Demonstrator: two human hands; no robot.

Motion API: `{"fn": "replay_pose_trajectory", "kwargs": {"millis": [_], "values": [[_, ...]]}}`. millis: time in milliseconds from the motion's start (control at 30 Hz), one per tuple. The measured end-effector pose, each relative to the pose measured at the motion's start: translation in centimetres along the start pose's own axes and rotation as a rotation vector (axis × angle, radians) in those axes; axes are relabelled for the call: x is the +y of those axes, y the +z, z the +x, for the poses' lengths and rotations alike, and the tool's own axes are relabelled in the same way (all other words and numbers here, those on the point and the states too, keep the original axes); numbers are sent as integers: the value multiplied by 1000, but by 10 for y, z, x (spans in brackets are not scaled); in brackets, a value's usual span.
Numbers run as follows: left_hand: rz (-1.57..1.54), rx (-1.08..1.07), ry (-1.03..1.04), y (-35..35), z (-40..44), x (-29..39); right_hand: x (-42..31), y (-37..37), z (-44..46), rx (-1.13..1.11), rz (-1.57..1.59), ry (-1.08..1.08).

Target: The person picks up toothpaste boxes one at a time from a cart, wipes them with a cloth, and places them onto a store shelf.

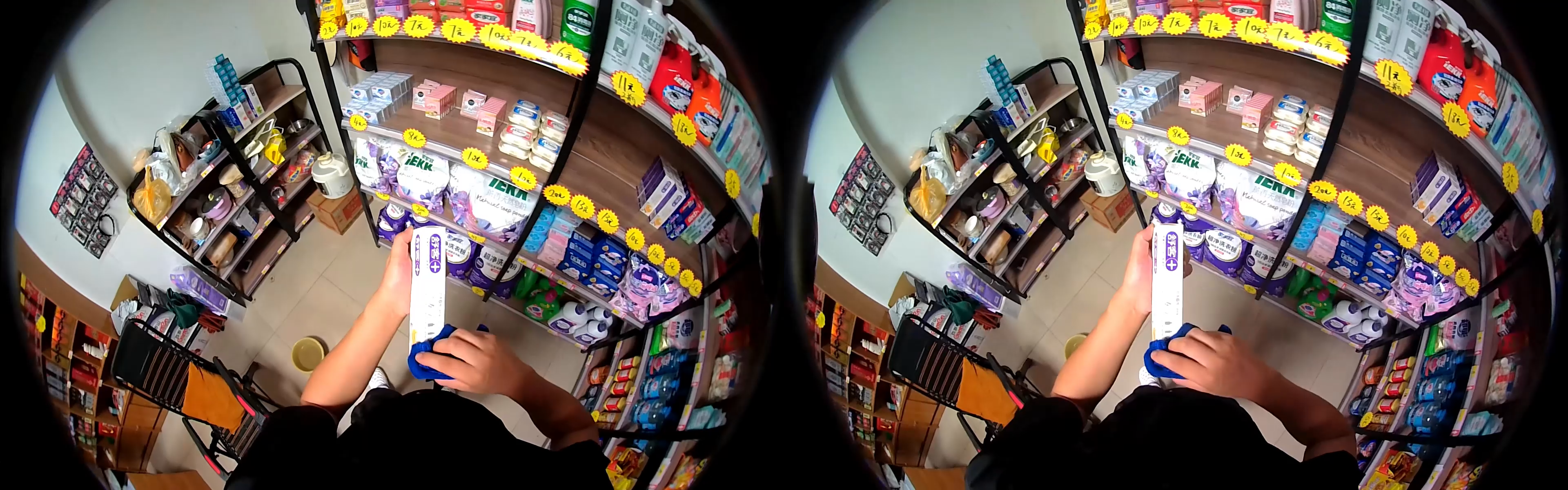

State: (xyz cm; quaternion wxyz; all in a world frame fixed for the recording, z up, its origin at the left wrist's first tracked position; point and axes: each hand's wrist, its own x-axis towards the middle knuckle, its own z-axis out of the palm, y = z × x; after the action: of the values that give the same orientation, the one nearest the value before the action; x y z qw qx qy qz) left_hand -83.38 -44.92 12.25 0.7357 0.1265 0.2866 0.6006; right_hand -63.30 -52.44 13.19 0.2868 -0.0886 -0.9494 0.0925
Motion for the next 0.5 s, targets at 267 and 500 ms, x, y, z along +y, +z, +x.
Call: {"fn": "replay_pose_trajectory", "kwargs": {"millis": [267, 500], "values": [[-117, -181, -139, 27, 4, -58, 66, -42, 8, 426, -150, 231], [-118, -304, -145, 34, 38, -72, 67, -56, -10, 364, -160, 274]]}}
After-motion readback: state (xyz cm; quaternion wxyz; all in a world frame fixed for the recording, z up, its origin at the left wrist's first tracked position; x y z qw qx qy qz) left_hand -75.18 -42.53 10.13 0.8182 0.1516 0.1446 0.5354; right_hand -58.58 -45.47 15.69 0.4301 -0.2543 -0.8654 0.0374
